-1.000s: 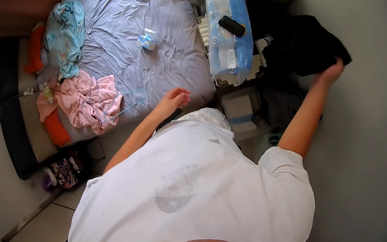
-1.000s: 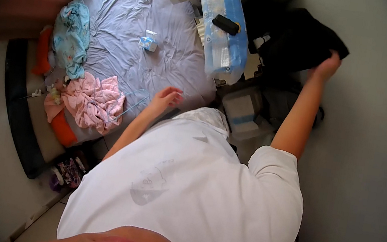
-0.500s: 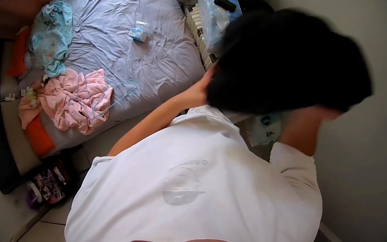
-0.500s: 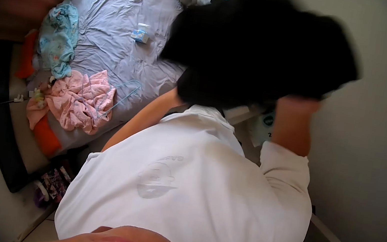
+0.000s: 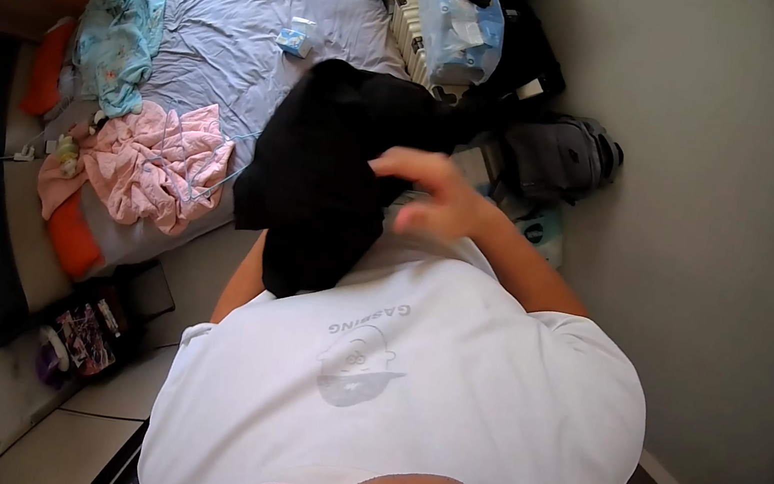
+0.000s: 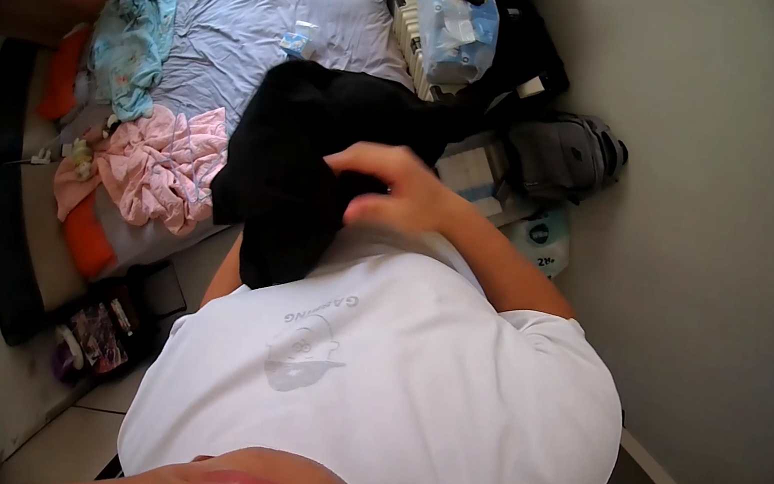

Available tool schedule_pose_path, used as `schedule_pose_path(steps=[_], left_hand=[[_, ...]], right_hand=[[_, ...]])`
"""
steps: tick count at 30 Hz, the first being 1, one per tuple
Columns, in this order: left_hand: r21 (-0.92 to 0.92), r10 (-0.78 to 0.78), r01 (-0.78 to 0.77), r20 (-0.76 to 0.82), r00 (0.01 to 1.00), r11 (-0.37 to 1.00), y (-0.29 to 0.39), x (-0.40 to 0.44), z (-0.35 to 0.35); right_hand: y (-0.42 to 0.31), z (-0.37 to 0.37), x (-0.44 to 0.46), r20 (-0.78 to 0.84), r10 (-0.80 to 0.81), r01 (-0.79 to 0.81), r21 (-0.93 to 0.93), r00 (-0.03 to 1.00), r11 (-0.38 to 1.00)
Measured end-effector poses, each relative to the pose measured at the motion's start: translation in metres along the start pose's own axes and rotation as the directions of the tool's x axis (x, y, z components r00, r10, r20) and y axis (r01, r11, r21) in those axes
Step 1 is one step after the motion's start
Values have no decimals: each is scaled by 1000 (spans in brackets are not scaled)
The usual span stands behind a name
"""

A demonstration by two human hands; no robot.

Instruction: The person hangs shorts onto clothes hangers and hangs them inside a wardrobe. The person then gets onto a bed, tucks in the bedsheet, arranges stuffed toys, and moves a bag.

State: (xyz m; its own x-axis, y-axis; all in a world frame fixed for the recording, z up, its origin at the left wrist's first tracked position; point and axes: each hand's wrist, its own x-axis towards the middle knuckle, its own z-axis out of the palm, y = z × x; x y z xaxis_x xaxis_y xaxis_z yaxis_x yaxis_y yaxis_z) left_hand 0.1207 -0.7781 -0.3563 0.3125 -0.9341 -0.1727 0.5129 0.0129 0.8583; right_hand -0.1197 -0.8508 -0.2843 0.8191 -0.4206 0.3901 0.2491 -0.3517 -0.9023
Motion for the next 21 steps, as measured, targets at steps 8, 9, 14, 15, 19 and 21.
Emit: schedule_pose_path(steps=[8,9,14,15,19,21], left_hand=[[27,187,-191,-371,910,981,44,-23,-56],[36,204,-207,-401,893,978,49,-26,-58],[73,260,-258,-496,828,963,75,-21,-37],[80,278,-278,-521,807,957,73,-18,-47],[108,301,-296,-590,749,949,83,-19,-56],[120,312,-307,-630,711,944,91,-23,-60]], right_hand=[[258,-53,-95,-571,734,-650,408,367,642],[264,-58,-89,-562,739,-650,411,371,639],[296,-106,-51,-219,966,85,974,138,209],[303,-126,-47,-280,938,119,958,203,261],[323,-205,-71,-448,850,181,893,276,412],[332,-232,-104,-483,847,133,876,223,464]])
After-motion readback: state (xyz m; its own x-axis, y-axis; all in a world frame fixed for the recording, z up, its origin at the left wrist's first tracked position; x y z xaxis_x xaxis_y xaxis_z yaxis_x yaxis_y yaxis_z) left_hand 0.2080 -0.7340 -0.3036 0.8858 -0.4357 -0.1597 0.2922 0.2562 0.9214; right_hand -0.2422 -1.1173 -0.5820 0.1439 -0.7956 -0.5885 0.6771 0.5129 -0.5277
